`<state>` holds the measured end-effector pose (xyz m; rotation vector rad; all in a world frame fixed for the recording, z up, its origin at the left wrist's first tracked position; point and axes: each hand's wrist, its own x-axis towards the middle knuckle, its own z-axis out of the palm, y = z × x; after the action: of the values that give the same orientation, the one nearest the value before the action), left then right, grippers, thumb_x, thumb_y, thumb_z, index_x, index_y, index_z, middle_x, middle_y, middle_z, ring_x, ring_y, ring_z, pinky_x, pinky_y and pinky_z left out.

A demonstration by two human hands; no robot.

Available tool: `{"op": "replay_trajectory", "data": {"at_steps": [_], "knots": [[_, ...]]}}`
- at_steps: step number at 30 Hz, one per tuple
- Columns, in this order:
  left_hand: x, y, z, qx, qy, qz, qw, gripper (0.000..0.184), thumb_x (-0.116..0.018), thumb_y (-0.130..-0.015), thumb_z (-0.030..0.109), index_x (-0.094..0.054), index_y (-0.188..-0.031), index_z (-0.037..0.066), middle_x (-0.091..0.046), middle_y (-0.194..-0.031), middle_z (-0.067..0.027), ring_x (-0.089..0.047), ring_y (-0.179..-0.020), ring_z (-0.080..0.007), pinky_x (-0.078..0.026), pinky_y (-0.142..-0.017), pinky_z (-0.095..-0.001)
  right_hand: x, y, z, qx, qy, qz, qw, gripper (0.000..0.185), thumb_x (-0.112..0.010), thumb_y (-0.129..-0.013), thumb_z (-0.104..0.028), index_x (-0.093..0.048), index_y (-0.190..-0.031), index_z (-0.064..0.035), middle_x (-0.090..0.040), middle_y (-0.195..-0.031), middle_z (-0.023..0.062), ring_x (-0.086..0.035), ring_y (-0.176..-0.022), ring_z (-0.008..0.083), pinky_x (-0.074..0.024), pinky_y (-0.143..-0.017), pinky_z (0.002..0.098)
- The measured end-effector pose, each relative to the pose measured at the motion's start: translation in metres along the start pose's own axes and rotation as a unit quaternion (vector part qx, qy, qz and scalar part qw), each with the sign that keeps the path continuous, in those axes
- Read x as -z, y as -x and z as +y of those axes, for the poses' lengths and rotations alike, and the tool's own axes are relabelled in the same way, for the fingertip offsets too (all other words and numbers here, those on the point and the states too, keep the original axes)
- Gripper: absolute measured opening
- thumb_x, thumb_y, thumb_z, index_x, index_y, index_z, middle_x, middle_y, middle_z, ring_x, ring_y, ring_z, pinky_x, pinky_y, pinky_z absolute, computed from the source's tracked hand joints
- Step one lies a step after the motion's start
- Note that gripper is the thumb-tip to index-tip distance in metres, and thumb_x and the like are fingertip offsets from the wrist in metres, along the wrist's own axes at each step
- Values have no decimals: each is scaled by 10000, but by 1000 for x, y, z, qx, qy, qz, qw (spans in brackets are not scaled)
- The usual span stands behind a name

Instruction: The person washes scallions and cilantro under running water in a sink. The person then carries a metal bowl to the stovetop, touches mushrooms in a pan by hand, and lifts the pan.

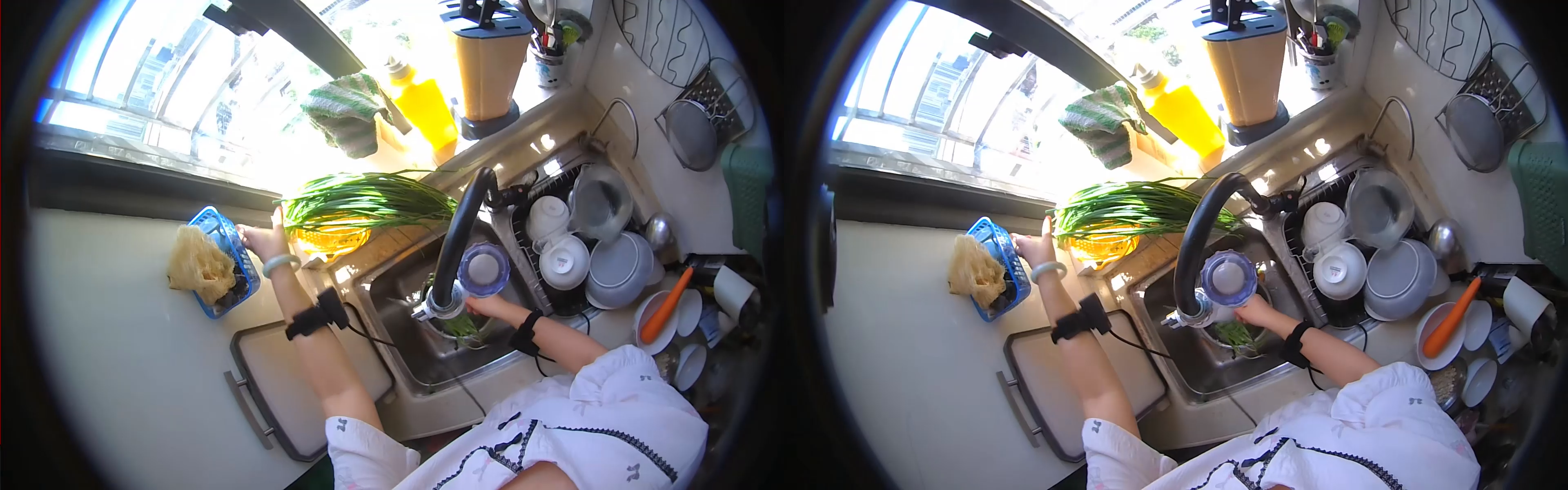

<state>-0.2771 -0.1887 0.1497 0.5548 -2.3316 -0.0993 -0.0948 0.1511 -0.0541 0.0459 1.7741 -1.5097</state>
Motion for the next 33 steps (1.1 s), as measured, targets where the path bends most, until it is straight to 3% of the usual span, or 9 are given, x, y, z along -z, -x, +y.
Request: {"op": "replay_trajectory", "data": {"at_steps": [2, 4, 6, 10, 12, 20, 21, 27, 33], "knots": [[43, 29, 42, -45, 159, -65, 984, 503, -684, -635, 199, -481, -1056, 13, -452, -1115, -193, -431, -1004, -253, -354, -799, -328, 1, 6, -16, 13, -4, -5, 1000, 201, -517, -782, -230, -553, -822, -36, -550, -563, 39, -524, -481, 111, -412, -438, 248], [38, 58, 51, -228, 156, -99, 956, 187, -664, -633, 128, -597, -805, 97, -567, -872, -59, -480, -854, -182, -369, -702, -287, 0, 6, -19, 54, -36, -4, 998, 202, -521, -779, -230, -553, -823, -36, -551, -559, 39, -524, -479, 111, -413, -440, 247], [29, 88, 73, -197, 225, -163, 940, 93, -680, -624, 164, -627, -681, 114, -559, -687, -4, -482, -760, -206, -375, -708, -312, -1, 2, -16, 93, -76, 1, 993, 203, -525, -775, -230, -553, -824, -35, -552, -556, 38, -523, -477, 110, -414, -442, 247], [15, 119, 89, -131, 114, -126, 977, 140, -700, -605, 242, -644, -685, 142, -564, -717, -19, -476, -779, -219, -371, -727, -343, 1, -13, 3, 92, -81, 25, 992, 200, -531, -772, -225, -553, -827, -34, -558, -564, 38, -523, -478, 109, -417, -446, 245], [5, 124, 93, -30, 87, -153, 984, 188, -713, -578, 321, -652, -661, 164, -573, -742, -27, -470, -809, -232, -364, -751, -370, 2, -16, 16, 53, -46, 43, 997, 187, -526, -779, -210, -550, -830, -31, -574, -601, 38, -526, -488, 107, -421, -452, 242], [-17, 128, 89, 17, 217, -152, 964, 240, -732, -585, 297, -636, -609, 79, -567, -651, -54, -501, -717, -187, -352, -757, -338, 0, -2, 33, 44, -97, 33, 994, 138, -512, -805, -165, -542, -841, -36, -583, -697, 34, -520, -516, 93, -415, -466, 235], [-15, 127, 87, 54, 242, -203, 947, 202, -710, -595, 309, -644, -621, 120, -557, -686, -30, -468, -816, -232, -361, -772, -354, -1, 1, 31, 38, -107, 32, 993, 131, -514, -806, -160, -541, -845, -39, -579, -698, 33, -515, -515, 91, -412, -465, 232], [2, 123, 87, -59, 243, -153, 956, 155, -652, -689, 246, -606, -656, 102, -524, -634, -18, -460, -687, -201, -351, -672, -351, 1, 4, 28, 53, -126, 9, 991, 106, -488, -819, -130, -536, -865, -47, -567, -692, 28, -501, -507, 85, -403, -464, 222], [19, 120, 90, -160, 200, -102, 961, 113, -633, -694, 189, -583, -647, 99, -513, -605, -18, -463, -662, -202, -342, -649, -341, 2, 7, 24, 44, -132, 5, 990, 120, -478, -826, -149, -538, -870, -55, -567, -702, 17, -503, -520, 79, -397, -456, 218]]}}
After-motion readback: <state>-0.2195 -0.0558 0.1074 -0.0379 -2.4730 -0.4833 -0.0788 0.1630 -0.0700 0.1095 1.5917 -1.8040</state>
